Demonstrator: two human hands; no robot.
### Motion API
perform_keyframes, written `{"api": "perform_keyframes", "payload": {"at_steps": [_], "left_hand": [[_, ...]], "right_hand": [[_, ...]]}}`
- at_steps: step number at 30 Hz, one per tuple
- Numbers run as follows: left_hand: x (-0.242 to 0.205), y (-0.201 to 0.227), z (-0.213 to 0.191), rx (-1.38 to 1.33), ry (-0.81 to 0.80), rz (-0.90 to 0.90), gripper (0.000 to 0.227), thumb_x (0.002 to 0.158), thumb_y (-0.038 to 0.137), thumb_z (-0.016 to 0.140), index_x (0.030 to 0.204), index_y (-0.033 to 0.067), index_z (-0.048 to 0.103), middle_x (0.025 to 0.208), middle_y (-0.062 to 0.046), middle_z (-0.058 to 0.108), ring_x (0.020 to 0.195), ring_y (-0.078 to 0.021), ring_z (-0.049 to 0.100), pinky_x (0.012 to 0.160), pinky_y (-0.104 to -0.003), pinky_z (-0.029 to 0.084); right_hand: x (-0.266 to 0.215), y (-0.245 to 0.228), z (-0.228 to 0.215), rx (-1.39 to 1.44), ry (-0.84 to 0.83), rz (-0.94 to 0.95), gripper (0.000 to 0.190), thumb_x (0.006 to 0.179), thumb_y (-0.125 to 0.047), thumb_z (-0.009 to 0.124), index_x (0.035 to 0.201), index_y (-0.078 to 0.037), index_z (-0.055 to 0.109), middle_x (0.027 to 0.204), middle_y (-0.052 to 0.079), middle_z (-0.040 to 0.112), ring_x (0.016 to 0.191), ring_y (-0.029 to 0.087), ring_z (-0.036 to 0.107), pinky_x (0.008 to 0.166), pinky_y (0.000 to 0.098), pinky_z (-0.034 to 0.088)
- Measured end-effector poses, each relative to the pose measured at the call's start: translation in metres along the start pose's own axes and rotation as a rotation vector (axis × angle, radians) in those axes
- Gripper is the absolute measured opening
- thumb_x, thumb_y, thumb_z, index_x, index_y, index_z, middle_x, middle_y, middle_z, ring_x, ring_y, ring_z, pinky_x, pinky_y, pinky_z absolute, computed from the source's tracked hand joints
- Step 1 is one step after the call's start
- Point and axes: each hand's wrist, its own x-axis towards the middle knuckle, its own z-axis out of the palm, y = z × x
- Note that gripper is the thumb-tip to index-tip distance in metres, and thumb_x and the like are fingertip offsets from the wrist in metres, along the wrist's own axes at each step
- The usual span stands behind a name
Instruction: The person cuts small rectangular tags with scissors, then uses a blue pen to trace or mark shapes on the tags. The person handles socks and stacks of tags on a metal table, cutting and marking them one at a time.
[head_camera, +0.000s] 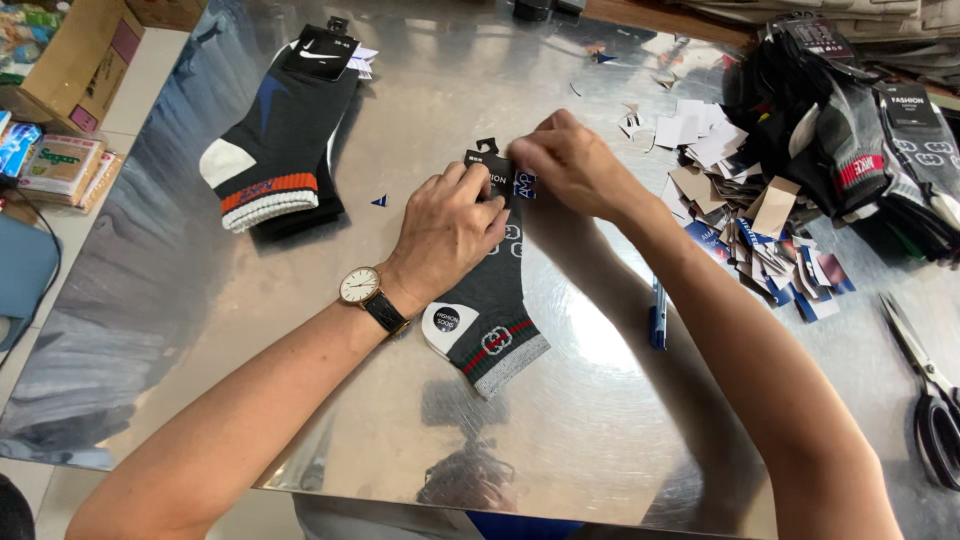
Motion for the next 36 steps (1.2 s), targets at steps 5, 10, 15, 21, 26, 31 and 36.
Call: {"api": "perform_keyframes", "payload": {"at_steps": [5, 10, 15, 21, 26, 31, 36], "left_hand": [[0.002, 0.001, -0.005, 0.036, 0.086, -0.035, 0.024, 0.081, 0.016, 0.083, 0.092, 0.0015, 0.068, 0.096, -0.010, 0.058, 0.095, -0.0248, 0.058, 0.081, -0.041, 0.049], [0.006, -0.003, -0.012, -0.202, 0.292, -0.331, 0.065, 0.062, 0.022, 0.088, 0.112, -0.0043, 0.056, 0.107, -0.016, 0.060, 0.102, -0.0275, 0.062, 0.085, -0.037, 0.052], [-0.003, -0.017, -0.040, -1.200, -0.306, -0.694, 0.030, 0.081, 0.015, 0.082, 0.106, 0.0012, 0.073, 0.104, -0.008, 0.077, 0.093, -0.0154, 0.071, 0.084, -0.028, 0.058], [-0.052, -0.045, -0.143, -1.085, -0.122, -0.701, 0.017, 0.089, 0.006, 0.079, 0.102, -0.0037, 0.074, 0.096, -0.006, 0.076, 0.086, -0.0106, 0.070, 0.076, -0.026, 0.057], [-0.065, -0.098, -0.159, -0.921, 0.111, -0.924, 0.021, 0.088, 0.009, 0.076, 0.106, -0.0002, 0.070, 0.090, -0.006, 0.075, 0.075, -0.0151, 0.069, 0.066, -0.030, 0.056], [-0.082, -0.107, -0.134, 0.206, 0.228, -0.637, 0.053, 0.089, 0.033, 0.085, 0.113, -0.0062, 0.059, 0.086, -0.020, 0.070, 0.080, -0.0386, 0.070, 0.065, -0.045, 0.054], [-0.083, -0.076, -0.144, 0.374, 0.314, -0.264, 0.057, 0.091, 0.041, 0.078, 0.117, -0.0049, 0.057, 0.094, -0.019, 0.062, 0.086, -0.0370, 0.063, 0.072, -0.045, 0.053]], "right_hand": [[0.004, -0.016, 0.002, 0.286, -0.121, 0.231, 0.022, 0.092, -0.019, 0.075, 0.106, -0.004, 0.067, 0.091, 0.007, 0.072, 0.085, 0.017, 0.071, 0.077, 0.0283, 0.058], [-0.010, -0.039, -0.024, 0.576, -0.081, 0.110, 0.017, 0.092, -0.007, 0.075, 0.105, -0.003, 0.064, 0.094, 0.006, 0.073, 0.085, 0.010, 0.070, 0.074, 0.0252, 0.059], [0.006, -0.065, -0.074, 0.535, 0.057, -0.077, 0.015, 0.098, -0.001, 0.078, 0.107, -0.001, 0.066, 0.087, 0.007, 0.071, 0.077, 0.008, 0.067, 0.071, 0.0232, 0.054], [0.110, -0.074, -0.047, 0.750, 0.107, -0.096, 0.015, 0.094, -0.006, 0.081, 0.103, -0.004, 0.069, 0.092, 0.005, 0.073, 0.079, 0.009, 0.071, 0.067, 0.0237, 0.058], [0.206, -0.072, 0.058, 0.736, 0.136, 0.093, 0.024, 0.085, -0.015, 0.086, 0.100, -0.002, 0.074, 0.088, 0.006, 0.074, 0.071, 0.013, 0.068, 0.062, 0.0287, 0.060], [0.216, -0.053, 0.100, 0.356, 0.306, 0.047, 0.035, 0.082, -0.022, 0.087, 0.107, -0.002, 0.071, 0.099, 0.012, 0.074, 0.087, 0.018, 0.072, 0.076, 0.0307, 0.061], [0.133, -0.032, 0.036, 0.105, 0.195, -0.084, 0.022, 0.097, -0.023, 0.076, 0.106, -0.003, 0.074, 0.098, 0.013, 0.075, 0.087, 0.023, 0.069, 0.077, 0.0372, 0.057]]}}
